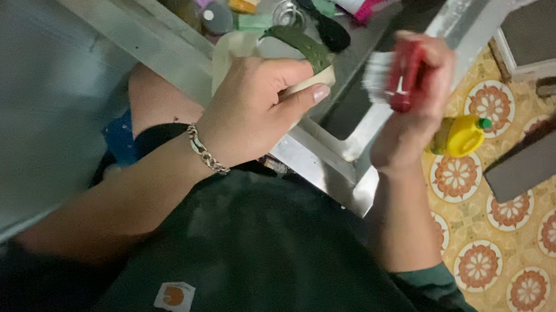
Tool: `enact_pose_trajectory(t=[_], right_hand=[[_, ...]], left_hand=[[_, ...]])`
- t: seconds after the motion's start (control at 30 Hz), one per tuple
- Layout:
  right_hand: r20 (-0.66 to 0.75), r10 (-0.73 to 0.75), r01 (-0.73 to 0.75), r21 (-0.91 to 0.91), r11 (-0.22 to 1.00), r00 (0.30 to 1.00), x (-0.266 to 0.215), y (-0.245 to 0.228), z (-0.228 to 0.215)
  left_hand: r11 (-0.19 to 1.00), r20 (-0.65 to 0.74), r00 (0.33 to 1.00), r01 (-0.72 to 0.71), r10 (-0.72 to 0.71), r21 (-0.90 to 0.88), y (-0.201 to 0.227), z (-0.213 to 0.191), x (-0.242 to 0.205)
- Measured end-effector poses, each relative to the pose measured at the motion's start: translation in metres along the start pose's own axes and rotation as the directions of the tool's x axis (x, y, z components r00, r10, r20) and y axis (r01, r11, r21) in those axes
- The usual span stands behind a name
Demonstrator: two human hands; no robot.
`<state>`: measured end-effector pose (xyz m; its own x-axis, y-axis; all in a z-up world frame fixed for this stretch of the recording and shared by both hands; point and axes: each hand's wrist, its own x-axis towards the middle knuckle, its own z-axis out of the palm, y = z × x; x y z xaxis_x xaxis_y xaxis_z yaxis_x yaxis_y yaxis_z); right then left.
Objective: The person scrubs the inside and outside of a hat with a brush, then rinses the hat under a running faucet in a sink filled with various cleaning supplies.
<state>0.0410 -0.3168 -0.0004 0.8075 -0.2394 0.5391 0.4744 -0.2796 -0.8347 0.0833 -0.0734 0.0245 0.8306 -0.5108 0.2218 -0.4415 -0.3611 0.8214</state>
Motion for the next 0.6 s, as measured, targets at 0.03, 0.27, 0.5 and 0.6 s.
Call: enact_pose_trajectory(t=[0.03,0.27,0.5,0.6], right_hand=[[-0.006,0.0,0.0,-0.007,1.0,1.0,0.005,0.001,0.004],[-0.015,-0.296,0.289,-0.185,0.939,0.955,0.017,-0.001,0.029],[-0.062,-0.348,0.335,-0.161,0.929,0.935,0.017,0.023,0.027],[0.003,-0.291,0.289,-0.144,0.946,0.957,0.009,0.008,0.027]], left_hand=[[1.0,0.006,1.0,-0.005,0.005,-0.004,0.002,0.004,0.001],[0.981,0.003,0.993,0.114,-0.115,-0.159,0.02,0.034,0.011],[0.91,0.033,0.994,0.109,-0.104,-0.4,0.032,0.023,0.007],[0.928,0.051,0.988,0.154,-0.146,-0.338,-0.025,0.054,-0.018]])
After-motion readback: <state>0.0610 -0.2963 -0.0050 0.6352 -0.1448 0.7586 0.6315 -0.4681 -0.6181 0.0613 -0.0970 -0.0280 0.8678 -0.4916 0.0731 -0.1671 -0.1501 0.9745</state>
